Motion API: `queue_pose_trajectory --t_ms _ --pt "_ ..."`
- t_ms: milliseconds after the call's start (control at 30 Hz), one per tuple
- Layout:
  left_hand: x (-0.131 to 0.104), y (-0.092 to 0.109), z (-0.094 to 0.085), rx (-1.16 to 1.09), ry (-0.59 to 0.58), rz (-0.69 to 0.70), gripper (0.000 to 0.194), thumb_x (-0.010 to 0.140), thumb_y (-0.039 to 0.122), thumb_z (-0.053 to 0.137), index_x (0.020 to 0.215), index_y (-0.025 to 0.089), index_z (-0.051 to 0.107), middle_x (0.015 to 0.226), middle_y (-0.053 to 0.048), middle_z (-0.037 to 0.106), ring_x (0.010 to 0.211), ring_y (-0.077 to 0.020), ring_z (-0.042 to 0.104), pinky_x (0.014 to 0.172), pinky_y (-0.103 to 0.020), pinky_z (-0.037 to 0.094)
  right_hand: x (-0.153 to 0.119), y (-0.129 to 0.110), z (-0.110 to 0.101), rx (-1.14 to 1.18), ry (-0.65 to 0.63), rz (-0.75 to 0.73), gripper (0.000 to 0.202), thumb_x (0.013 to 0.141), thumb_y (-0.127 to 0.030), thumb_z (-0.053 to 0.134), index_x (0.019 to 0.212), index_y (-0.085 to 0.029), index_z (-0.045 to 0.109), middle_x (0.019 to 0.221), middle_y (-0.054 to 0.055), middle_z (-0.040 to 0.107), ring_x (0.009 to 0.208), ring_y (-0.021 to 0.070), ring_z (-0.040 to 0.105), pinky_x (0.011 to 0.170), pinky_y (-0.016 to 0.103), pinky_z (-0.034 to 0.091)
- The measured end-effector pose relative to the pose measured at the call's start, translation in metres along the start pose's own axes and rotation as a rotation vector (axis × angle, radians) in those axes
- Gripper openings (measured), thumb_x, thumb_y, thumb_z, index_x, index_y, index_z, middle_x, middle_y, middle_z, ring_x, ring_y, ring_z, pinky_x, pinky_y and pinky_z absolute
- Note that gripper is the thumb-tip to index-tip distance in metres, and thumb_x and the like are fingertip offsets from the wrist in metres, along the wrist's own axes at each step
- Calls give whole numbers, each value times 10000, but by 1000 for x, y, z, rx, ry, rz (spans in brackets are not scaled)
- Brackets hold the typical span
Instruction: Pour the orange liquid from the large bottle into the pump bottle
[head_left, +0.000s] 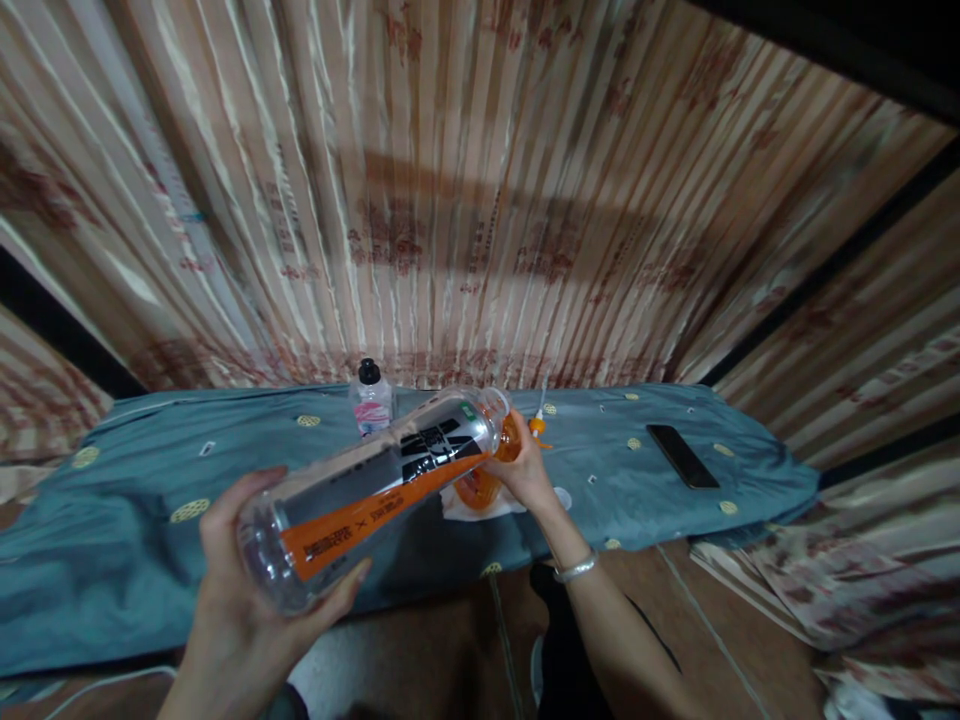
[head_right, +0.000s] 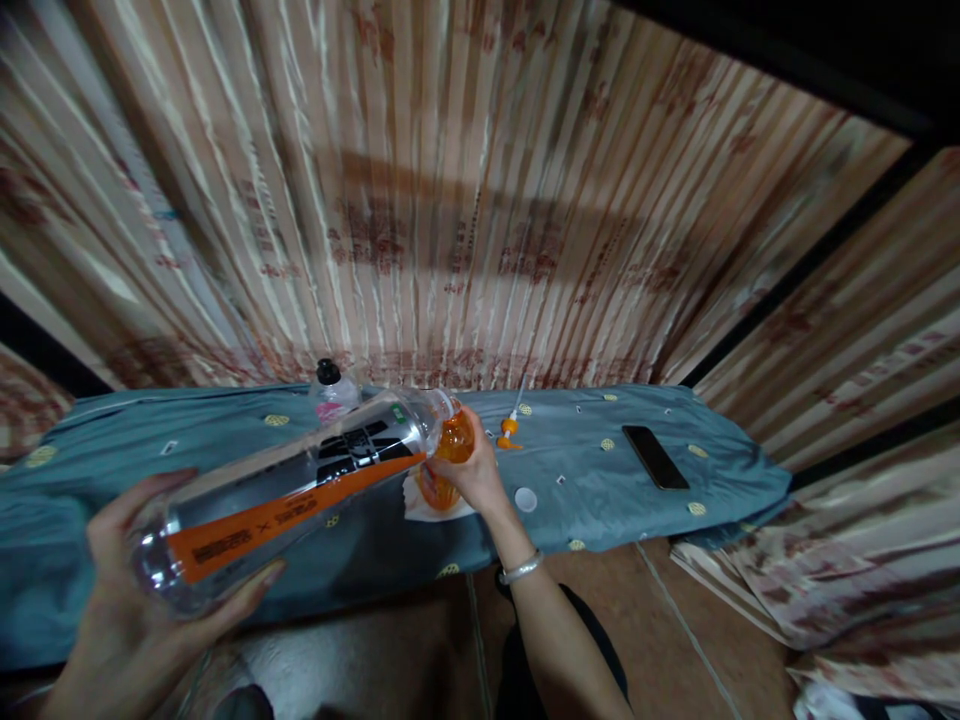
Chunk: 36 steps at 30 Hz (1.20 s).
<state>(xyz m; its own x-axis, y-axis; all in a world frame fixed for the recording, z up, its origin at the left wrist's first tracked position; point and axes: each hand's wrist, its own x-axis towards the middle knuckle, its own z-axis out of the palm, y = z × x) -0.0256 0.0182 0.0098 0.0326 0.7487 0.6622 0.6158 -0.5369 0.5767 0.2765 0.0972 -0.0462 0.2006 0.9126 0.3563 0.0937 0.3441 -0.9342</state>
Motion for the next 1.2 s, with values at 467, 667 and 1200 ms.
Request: queue_pose_trajectory --t_ms 467,667,1200 --pt "-6 -5 1 -62 -1 -85 954 689 416 891 1497 343 389 1173 -17 629 890 -220 743 752 -354 688 0 1 2 27 8 37 814 560 -327 932 1321 -253 650 1224 64 783 1146 295 744 1034 425 594" --pt "-6 -1 3 -67 42 -98 975 641 409 901 1485 351 414 1179 -16 629 909 -236 739 758 -373 692 1 3 3 42 28 25 838 544 -323 941 1326 -250 649 1233 67 783 1159 300 740 1056 433 579" --pt "-3 -1 2 -55 2 -5 997 726 370 876 1555 329 325 1116 -9 648 844 -207 759 719 -306 687 -1 -1 4 39 10 20 822 572 -362 944 1327 -259 636 1233 70 779 1163 302 738 1042 428 586"
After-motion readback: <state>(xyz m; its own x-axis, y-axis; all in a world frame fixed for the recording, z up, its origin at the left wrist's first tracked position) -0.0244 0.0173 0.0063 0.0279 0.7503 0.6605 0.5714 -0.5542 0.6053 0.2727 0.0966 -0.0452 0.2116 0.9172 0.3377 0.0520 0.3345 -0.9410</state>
